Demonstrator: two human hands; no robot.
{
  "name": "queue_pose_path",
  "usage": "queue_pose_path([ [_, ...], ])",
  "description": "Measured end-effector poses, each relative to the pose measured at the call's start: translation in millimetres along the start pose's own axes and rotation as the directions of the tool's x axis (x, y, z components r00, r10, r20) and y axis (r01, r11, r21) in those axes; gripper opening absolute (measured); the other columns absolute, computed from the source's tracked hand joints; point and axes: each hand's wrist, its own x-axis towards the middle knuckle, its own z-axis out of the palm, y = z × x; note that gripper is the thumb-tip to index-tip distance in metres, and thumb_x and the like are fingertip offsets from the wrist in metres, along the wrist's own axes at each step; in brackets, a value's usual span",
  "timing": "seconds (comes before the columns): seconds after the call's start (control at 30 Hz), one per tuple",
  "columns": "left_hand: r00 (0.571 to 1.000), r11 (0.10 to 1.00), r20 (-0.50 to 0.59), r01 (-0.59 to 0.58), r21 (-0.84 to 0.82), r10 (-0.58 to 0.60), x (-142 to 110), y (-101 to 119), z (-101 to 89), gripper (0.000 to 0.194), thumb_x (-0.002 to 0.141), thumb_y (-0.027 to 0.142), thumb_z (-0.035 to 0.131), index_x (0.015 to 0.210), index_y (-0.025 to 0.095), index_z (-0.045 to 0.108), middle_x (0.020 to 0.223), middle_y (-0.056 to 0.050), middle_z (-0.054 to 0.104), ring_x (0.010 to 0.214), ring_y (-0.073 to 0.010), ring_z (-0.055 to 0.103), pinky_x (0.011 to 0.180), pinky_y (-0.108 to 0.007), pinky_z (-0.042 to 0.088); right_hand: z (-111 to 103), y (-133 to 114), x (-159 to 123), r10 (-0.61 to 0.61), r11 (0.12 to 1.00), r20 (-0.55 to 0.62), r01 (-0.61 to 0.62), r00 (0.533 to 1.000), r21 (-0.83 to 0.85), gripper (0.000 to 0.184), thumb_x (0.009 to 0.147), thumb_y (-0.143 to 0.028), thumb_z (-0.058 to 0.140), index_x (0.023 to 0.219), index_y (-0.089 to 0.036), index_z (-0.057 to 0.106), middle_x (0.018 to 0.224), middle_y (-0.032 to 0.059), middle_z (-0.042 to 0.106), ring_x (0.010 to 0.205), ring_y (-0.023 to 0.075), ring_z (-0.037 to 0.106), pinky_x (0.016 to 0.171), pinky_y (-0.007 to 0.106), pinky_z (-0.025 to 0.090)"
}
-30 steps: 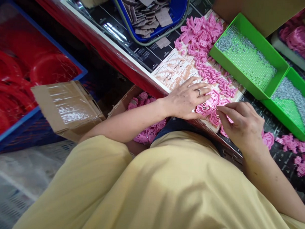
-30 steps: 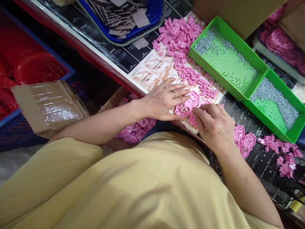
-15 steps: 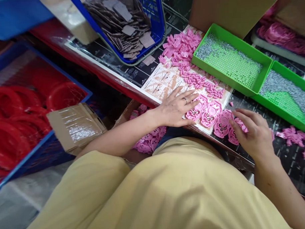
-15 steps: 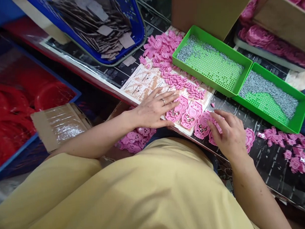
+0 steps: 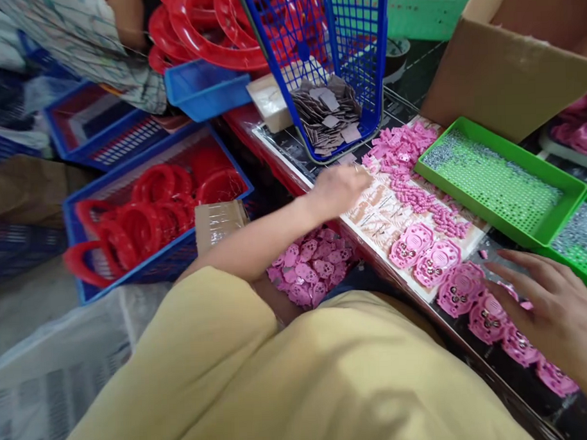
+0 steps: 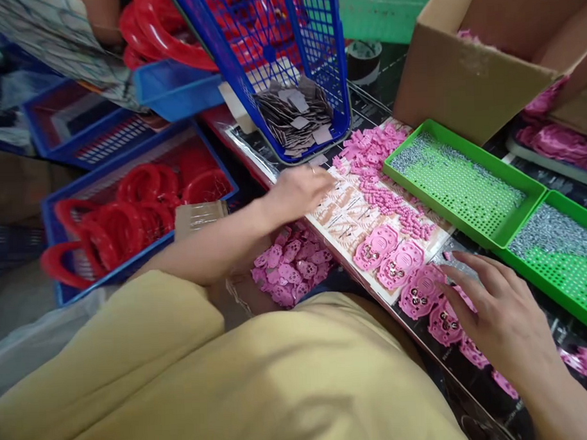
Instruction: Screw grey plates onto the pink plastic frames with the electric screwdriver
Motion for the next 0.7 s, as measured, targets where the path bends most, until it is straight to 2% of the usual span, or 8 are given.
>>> queue_pose_path([
  [0.03,0.998,0.996,-0.019,0.069,0.049,-0.068,11,-18,-4.6,0.035,0.098,0.023,0.039,0.105,0.017,0.073,0.102,-0.010,0.072,0.096,-0.0220,0.066,0.087,-0.039,0.050,-1,2,3,-0.008,1.000,0.002,0.008,1.000,0.008,0.031,0.087,-0.022,0.064,0.117,-0.023,0.059,0.116,0.0129,0.068,0.101,0.0318,0.067,0.081,0.044,0.054],
  [0.1,0.992,0.986,-0.017,0.127,0.108,-0.126,36,-51,-9.0,0.031,0.094,0.023,0.044,0.101,0.015,0.073,0.101,-0.012,0.071,0.103,-0.0258,0.063,0.088,-0.040,0.048,-2,3,10,-0.027,0.999,-0.005,0.027,1.000,0.020,0.028,0.089,-0.023,0.061,0.117,-0.022,0.059,0.115,0.0132,0.068,0.101,0.0316,0.067,0.080,0.045,0.054],
  [0.2,0.977,0.967,0.065,0.192,0.166,-0.205,71,-79,-4.1,0.025,0.089,0.036,0.059,0.096,0.017,0.072,0.105,-0.012,0.069,0.114,-0.0313,0.053,0.095,-0.045,0.044,-2,2,21,-0.067,0.997,-0.021,0.067,0.998,0.023,0.026,0.090,-0.025,0.060,0.116,-0.020,0.060,0.116,0.0121,0.067,0.101,0.0296,0.066,0.080,0.044,0.055],
  [0.3,0.951,0.949,0.122,0.260,0.177,-0.283,86,-84,3.5,0.029,0.085,0.044,0.065,0.092,0.016,0.071,0.108,-0.012,0.067,0.118,-0.0339,0.046,0.098,-0.049,0.039,-2,2,28,-0.108,0.994,-0.013,0.108,0.994,0.011,0.025,0.090,-0.027,0.060,0.114,-0.018,0.062,0.117,0.0118,0.066,0.102,0.0287,0.065,0.080,0.042,0.056],
  [0.4,0.947,0.949,0.137,0.269,0.164,-0.292,81,-79,2.2,0.030,0.087,0.036,0.058,0.095,0.011,0.072,0.115,-0.016,0.066,0.120,-0.0355,0.046,0.097,-0.049,0.039,-1,6,32,-0.124,0.992,-0.006,0.124,0.992,0.013,0.024,0.092,-0.027,0.058,0.113,-0.017,0.063,0.115,0.0122,0.066,0.100,0.0286,0.065,0.079,0.043,0.056],
  [0.53,0.945,0.947,0.133,0.278,0.163,-0.300,71,-75,-9.1,0.036,0.088,0.026,0.046,0.101,0.007,0.074,0.114,-0.021,0.067,0.119,-0.0352,0.050,0.097,-0.048,0.039,3,9,41,-0.162,0.987,-0.044,0.162,0.986,0.008,0.023,0.091,-0.029,0.058,0.110,-0.016,0.065,0.113,0.0126,0.067,0.097,0.0276,0.066,0.076,0.042,0.056],
  [0.63,0.947,0.934,0.021,0.312,0.174,-0.321,78,-81,-15.3,0.035,0.090,0.027,0.047,0.103,0.010,0.074,0.119,-0.018,0.066,0.125,-0.0357,0.046,0.104,-0.051,0.034,7,6,53,-0.184,0.983,-0.047,0.185,0.982,0.011,0.025,0.092,-0.028,0.058,0.113,-0.016,0.064,0.113,0.0115,0.068,0.099,0.0258,0.066,0.078,0.041,0.058],
  [0.7,0.917,0.899,-0.081,0.398,0.181,-0.390,90,-88,-16.4,0.030,0.089,0.031,0.054,0.105,0.013,0.073,0.127,-0.015,0.063,0.130,-0.0366,0.039,0.109,-0.055,0.027,9,3,59,-0.197,0.980,-0.033,0.198,0.980,0.022,0.025,0.092,-0.029,0.058,0.114,-0.017,0.064,0.115,0.0114,0.068,0.101,0.0254,0.067,0.080,0.041,0.058],
])
